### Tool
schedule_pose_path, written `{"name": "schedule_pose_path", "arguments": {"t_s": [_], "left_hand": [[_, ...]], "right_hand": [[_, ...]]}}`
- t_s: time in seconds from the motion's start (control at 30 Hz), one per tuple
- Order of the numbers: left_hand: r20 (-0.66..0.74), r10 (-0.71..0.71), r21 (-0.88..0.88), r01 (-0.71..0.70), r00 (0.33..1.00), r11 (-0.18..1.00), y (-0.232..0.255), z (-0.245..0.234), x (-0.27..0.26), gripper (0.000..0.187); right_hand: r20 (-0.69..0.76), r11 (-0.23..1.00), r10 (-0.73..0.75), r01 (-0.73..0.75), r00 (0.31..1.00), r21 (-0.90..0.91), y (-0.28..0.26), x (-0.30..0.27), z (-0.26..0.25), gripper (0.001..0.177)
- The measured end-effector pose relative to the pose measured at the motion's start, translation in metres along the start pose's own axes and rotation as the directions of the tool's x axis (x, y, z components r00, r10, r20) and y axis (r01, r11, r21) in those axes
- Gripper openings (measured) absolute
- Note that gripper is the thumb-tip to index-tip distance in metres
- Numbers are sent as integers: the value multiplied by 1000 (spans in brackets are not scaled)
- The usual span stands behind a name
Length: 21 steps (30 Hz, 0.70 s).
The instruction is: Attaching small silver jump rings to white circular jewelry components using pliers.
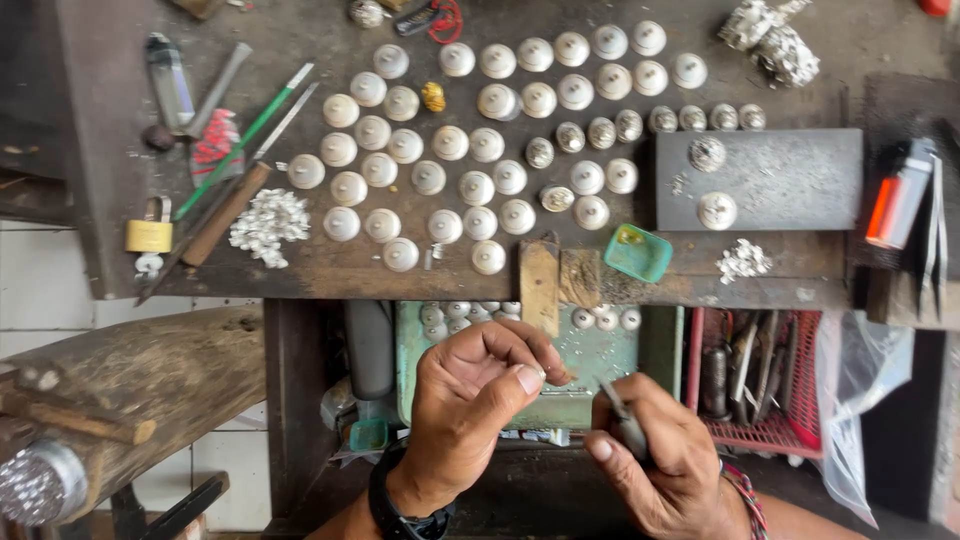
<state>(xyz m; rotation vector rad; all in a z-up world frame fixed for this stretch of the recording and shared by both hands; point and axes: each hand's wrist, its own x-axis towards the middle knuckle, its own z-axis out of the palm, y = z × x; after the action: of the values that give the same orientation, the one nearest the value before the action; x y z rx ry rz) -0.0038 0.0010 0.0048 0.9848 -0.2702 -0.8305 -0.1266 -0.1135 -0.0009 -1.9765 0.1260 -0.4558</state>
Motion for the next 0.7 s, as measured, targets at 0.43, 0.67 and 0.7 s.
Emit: {"name": "schedule_pose_path", "arguments": {"t_s": [0.43, 0.67, 0.7], "left_hand": [[223, 3, 455, -107, 975, 884, -9, 14, -1, 12], [305, 179, 611, -336, 935, 717, -5, 19, 2, 7], [326, 209, 633, -377, 922, 676, -4, 19, 2, 7]], "right_hand": [[-101, 947, -207, 174, 973, -271, 4, -1, -13, 26], [-96, 957, -175, 146, 980, -251, 7, -1, -15, 26], [-90, 963, -141, 116, 986, -242, 5, 2, -15, 24]]}}
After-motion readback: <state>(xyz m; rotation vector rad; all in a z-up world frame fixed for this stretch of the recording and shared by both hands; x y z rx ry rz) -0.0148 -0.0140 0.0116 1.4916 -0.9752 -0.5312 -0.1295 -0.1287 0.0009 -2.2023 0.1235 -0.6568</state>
